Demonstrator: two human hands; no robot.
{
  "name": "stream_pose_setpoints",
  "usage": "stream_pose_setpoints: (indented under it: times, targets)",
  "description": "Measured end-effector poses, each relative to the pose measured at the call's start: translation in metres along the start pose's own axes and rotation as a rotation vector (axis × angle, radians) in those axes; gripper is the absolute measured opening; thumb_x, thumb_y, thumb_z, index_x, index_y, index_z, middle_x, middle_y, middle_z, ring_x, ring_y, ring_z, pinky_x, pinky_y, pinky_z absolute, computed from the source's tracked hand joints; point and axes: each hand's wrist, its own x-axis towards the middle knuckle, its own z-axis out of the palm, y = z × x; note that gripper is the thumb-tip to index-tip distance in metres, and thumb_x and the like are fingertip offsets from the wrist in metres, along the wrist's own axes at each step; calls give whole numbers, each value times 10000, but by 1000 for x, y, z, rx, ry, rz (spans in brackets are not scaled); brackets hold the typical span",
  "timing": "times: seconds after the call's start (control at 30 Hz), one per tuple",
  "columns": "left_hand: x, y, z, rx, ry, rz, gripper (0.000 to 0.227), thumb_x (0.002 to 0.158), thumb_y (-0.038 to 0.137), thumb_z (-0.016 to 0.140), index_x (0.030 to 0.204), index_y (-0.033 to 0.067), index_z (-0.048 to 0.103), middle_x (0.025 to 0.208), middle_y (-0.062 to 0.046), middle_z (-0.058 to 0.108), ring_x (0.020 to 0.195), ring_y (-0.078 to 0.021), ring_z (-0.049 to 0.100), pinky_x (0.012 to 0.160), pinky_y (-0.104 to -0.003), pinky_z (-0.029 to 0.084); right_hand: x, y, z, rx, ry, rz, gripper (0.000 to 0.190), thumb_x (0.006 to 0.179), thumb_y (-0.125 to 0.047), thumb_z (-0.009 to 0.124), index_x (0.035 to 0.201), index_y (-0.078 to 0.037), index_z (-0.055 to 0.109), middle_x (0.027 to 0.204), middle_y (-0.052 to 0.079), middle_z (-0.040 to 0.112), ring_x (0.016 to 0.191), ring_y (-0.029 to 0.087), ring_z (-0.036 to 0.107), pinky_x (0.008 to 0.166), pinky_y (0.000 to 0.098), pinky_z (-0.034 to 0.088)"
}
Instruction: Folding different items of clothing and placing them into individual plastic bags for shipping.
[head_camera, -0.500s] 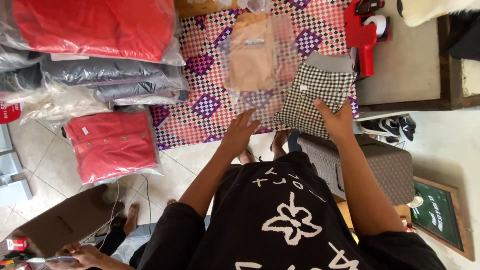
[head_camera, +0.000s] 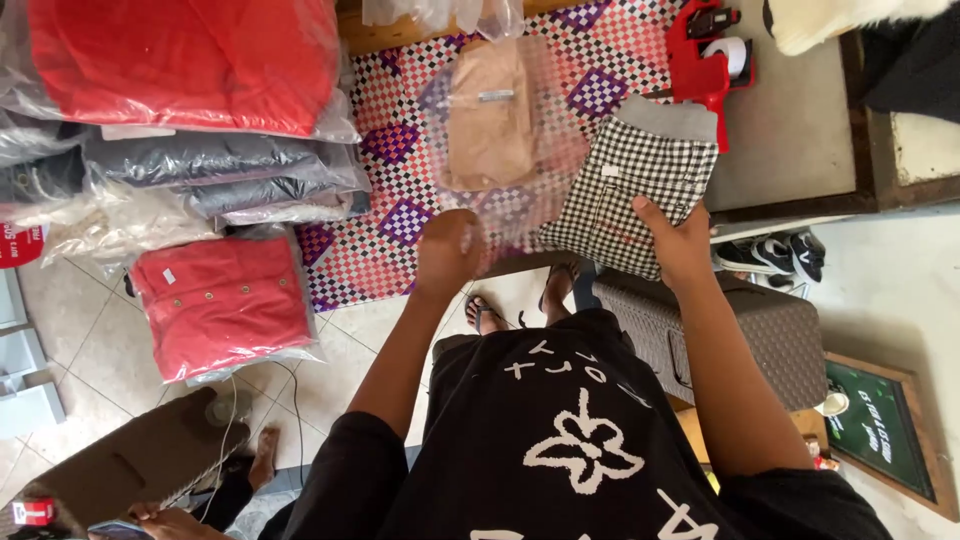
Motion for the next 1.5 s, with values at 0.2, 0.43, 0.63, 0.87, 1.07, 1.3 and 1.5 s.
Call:
stream_pose_setpoints:
  times: [0.2,0.43,0.63,0.87,1.07,1.3,1.5]
  targets:
    - [11,49,-22,128,-307,277,422,888,171,661,1306,204,608,1378,-124,540,1238,-372,587,1001,-525,454,-4,13,-13,-146,50,-115,714,1042,-205,692,1601,-51,276,1498,228,452,1389,441,423,1167,691,299]
    - [2,27,47,35,-395,373,228,871,210,707,1091,166,666,1118,-61,685,1203,-309,630,1037,-505,445,0,12,-25,-358,172,30,986,1064,-386,742,1582,129,80,1364,383,468,751,174,573,556,382,418]
    - [41,34,30,-175,-503,172,76,937,201,613,1003,167,598,798,-50,656,746,-304,691,677,-439,542,-20,-3,-7,-410,139,-104,496,986,-191,732,1342,3,447,1088,260,633,1040,443,650,832,608,516]
    - [96,56,-13,-391,-588,-141,108,997,177,509,1093,129,517,914,-210,683,895,-441,703,781,-553,551,-16,12,-8,-537,103,-106,369,988,-228,744,1044,-59,421,758,164,569,706,313,653,566,404,450]
    - [132,63,-25,-285,-205,-68,87,975,151,620,1026,158,550,888,-86,664,864,-307,729,749,-404,597,-20,-14,-24,-367,90,-123,388,978,-170,758,1209,-11,489,970,207,624,937,352,654,735,502,484]
    - [127,70,-26,-323,-270,-113,91,932,138,645,1014,140,605,895,-93,680,837,-309,740,729,-435,615,-18,14,-52,-144,-64,-210,695,903,-82,759,1510,-24,426,1308,195,608,1192,387,598,1023,626,442]
    - [141,65,-25,-392,-156,-176,122,895,172,720,871,106,619,785,-62,517,708,-312,689,617,-421,582,-28,-3,-15,-84,-201,-281,752,734,15,837,1428,-26,549,1244,197,699,1201,288,604,1030,575,455]
